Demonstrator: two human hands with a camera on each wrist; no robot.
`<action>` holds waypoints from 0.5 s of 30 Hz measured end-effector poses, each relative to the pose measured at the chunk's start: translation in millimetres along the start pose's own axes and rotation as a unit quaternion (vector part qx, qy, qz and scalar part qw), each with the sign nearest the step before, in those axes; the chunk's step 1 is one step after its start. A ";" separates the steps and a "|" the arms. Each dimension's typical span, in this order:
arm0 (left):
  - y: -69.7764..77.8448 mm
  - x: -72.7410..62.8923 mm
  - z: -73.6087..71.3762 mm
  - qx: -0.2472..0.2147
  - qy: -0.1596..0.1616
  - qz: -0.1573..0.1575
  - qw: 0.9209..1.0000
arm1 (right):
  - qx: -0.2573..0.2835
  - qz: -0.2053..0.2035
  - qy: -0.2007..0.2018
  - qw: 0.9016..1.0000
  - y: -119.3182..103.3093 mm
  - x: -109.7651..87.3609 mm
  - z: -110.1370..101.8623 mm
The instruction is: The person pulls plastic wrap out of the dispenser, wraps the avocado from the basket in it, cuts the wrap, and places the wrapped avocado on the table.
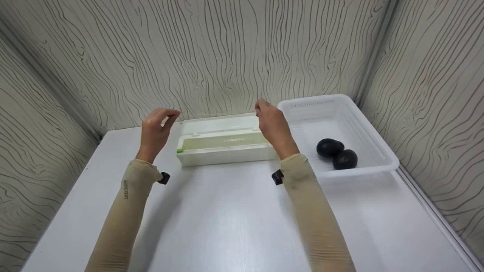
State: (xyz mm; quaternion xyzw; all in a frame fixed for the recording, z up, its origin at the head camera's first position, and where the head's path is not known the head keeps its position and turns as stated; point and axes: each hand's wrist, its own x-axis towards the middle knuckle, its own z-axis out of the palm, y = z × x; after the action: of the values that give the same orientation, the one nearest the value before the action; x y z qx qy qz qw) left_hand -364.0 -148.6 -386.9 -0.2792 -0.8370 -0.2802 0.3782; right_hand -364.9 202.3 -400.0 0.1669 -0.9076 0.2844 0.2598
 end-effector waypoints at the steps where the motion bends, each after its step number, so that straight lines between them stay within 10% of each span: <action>1: 0.5 -1.1 -1.1 0.001 -0.003 0.003 1.000 | -0.001 -0.003 -0.002 1.000 -0.4 -1.9 -1.0; 15: 12.8 -39.7 -20.9 0.000 -0.027 0.075 0.997 | -0.012 -0.061 -0.040 0.997 -8.0 -41.6 -15.4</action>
State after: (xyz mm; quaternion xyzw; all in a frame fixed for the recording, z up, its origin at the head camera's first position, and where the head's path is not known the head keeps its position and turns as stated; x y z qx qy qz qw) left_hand -323.1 -164.1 -403.4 -0.3490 -0.8234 -0.2432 0.3755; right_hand -321.8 211.8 -409.3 0.2299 -0.9088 0.2506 0.2419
